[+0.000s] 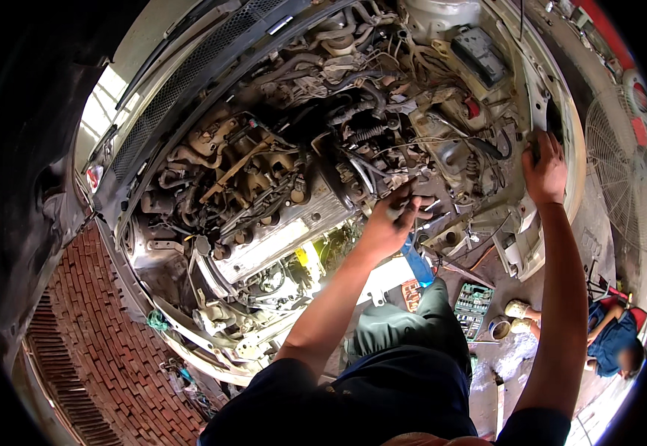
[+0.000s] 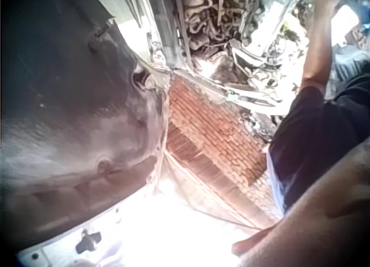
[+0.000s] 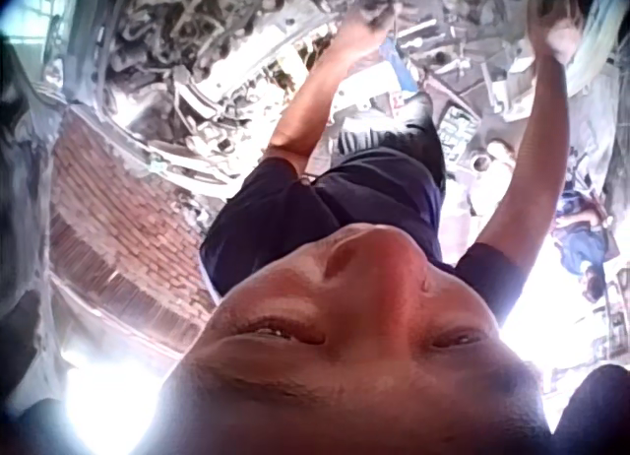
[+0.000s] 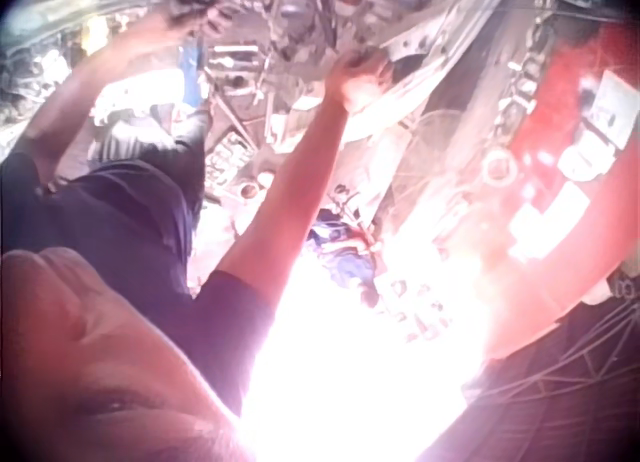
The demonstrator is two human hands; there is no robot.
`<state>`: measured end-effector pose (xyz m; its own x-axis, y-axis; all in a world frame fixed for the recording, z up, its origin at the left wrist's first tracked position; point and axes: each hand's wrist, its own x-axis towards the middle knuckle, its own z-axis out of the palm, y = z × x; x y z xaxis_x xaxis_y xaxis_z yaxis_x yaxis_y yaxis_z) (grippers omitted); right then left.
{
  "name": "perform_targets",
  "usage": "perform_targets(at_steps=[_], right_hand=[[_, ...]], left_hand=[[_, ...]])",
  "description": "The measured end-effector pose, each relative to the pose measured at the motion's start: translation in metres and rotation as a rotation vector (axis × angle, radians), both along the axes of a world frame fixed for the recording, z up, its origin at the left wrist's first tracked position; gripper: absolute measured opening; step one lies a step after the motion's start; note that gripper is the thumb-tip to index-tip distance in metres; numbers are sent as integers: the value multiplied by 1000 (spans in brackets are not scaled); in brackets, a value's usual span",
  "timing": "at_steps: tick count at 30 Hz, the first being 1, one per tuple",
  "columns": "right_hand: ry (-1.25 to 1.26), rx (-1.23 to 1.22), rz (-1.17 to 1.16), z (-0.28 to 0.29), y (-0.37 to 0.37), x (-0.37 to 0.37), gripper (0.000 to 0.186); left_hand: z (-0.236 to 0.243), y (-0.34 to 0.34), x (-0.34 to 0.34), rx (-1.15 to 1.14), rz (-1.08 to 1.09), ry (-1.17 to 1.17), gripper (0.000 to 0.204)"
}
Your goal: The person works on a car engine with the hood open, using a wrench to tighten or loosen bolts and handling hoses and wires. They reach into the engine bay with both hands to adjust components and tools.
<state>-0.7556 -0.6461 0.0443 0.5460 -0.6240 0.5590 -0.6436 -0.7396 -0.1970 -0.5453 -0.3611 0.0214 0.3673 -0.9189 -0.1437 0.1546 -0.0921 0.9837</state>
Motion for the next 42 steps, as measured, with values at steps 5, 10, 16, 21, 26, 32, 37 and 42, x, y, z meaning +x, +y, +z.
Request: perform_targets(at_steps=[5, 10, 16, 21, 26, 32, 37, 42], right_hand=[[47, 111, -28, 0, -4, -4, 35], [-7, 46, -20, -6, -4, -2, 33], [14, 61, -31, -5, -8, -4, 37], [24, 73, -22, -7, -8, -5, 38], [6, 130, -11, -6, -5, -6, 36], [-9, 141, 18, 0, -6, -4, 33], [-17, 50, 5, -9, -12, -7, 33], [-38, 84, 37, -7, -9, 2, 31]], left_hand=[[38, -39, 6, 233, -105, -715, 35], [10, -101, -10, -193, 152, -949, 26], [-20, -155, -51, -69, 75, -302, 29], [-43, -174, -73, -40, -29, -639, 16], [-44, -186, -87, 203, -487, -803, 20], [-52, -204, -70, 120, -681, -885, 22], [-73, -212, -89, 9, -444, -678, 33], [-106, -215, -94, -162, -28, -329, 33]])
